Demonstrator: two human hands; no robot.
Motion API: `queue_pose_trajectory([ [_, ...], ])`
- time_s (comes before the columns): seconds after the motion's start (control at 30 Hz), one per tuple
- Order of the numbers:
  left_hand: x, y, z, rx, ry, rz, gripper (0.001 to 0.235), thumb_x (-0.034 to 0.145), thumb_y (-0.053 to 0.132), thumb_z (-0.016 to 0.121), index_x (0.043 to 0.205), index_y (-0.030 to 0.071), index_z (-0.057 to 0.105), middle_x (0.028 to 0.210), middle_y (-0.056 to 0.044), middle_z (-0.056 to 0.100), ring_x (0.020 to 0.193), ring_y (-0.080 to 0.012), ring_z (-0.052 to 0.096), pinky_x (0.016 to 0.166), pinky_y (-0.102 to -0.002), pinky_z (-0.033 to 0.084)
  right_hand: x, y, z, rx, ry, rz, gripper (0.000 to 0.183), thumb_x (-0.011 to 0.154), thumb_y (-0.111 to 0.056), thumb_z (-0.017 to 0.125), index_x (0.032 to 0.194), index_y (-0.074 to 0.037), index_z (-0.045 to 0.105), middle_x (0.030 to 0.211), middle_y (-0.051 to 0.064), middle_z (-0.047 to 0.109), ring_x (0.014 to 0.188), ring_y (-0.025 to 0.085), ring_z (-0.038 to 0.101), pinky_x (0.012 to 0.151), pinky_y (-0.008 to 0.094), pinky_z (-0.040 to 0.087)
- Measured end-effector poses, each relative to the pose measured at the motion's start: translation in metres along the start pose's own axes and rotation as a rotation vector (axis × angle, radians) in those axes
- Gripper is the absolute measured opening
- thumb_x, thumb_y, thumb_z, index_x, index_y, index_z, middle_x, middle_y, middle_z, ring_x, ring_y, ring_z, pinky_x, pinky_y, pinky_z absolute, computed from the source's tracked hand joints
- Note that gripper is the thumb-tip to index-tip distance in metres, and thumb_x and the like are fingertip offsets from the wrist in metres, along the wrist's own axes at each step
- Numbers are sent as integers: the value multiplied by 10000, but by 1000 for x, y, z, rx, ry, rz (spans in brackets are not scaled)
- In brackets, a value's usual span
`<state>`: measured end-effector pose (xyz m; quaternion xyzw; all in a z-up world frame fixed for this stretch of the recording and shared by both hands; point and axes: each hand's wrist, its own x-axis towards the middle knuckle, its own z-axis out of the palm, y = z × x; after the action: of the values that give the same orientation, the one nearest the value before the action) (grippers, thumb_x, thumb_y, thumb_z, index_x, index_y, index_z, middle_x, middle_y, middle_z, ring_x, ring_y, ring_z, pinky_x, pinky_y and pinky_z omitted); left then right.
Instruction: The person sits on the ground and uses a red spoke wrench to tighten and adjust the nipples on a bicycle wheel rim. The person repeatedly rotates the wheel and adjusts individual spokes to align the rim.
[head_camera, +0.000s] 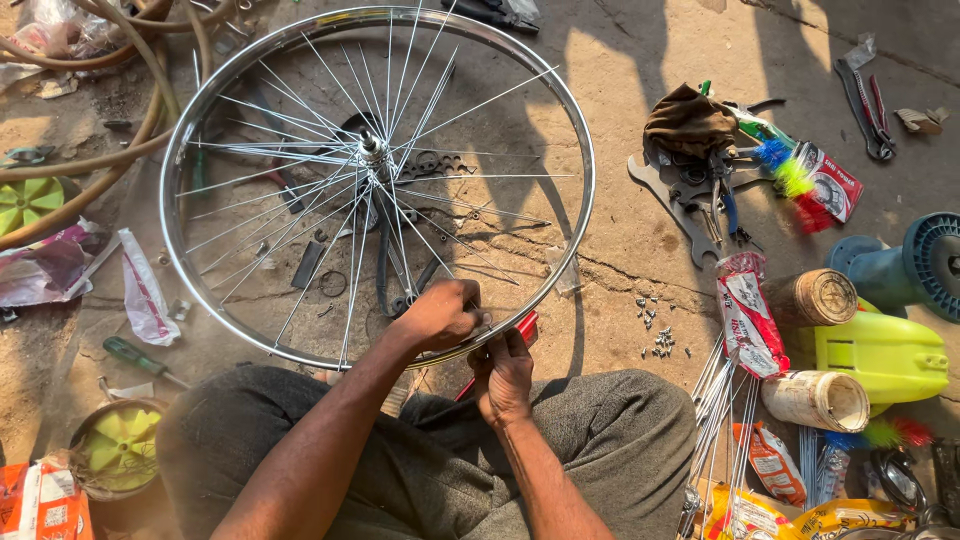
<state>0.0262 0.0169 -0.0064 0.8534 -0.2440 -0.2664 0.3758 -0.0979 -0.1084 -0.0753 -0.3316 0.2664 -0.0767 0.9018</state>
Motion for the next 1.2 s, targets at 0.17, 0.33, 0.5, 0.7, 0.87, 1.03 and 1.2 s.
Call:
queue_pose_trajectory([
  [0.17,-11,18,-6,-326,-193,-125,248,916,256,622,1009,33,676,926,-143,743,849,-252,677,808,-439,539,-3,-5,-1,-75,-67,-39,101,967,-183,727,1005,-95,695,781,-34,638,653,86,560,562,263,453],
  [0.33,-12,34,-5,-245,-167,-125,300,1000,259,524,1035,1,674,915,-169,730,835,-262,677,796,-427,536,-5,-24,7,-216,-147,-115,174,999,-264,700,990,-90,700,707,-32,580,592,80,502,526,253,423],
  [0.5,-10,33,1,-11,-171,-159,500,1088,438,408,1028,15,668,909,-159,677,836,-268,648,816,-416,536,-9,-30,14,-238,-130,-76,206,951,-276,685,1065,-110,728,702,-32,573,583,72,484,524,252,409],
  [0.7,-11,25,-6,-271,-221,-75,382,1010,371,507,1040,35,687,883,-115,710,787,-238,660,772,-447,556,-6,-37,7,-406,-179,-108,308,1029,-343,665,928,-52,681,723,-5,613,597,82,502,539,242,408],
  [0.87,-7,30,-2,-26,-217,-259,529,1098,483,397,1019,49,688,840,-132,655,773,-220,616,786,-429,528,-7,-39,6,-388,-175,-77,283,992,-349,671,948,-71,700,702,-14,595,568,76,470,506,242,368],
  [1.03,-8,22,1,-244,-217,-143,348,1032,328,497,1035,32,680,862,-109,685,778,-233,637,781,-454,549,-6,-39,4,-465,-167,-58,304,996,-343,667,908,-54,703,710,5,625,574,81,473,513,248,367],
  [1.2,-15,30,6,-133,-235,-184,371,1080,335,466,1040,15,649,865,-136,657,743,-235,648,743,-424,566,-15,-70,5,-1093,-202,31,273,976,-274,645,898,-28,734,709,24,609,588,106,491,524,291,386],
])
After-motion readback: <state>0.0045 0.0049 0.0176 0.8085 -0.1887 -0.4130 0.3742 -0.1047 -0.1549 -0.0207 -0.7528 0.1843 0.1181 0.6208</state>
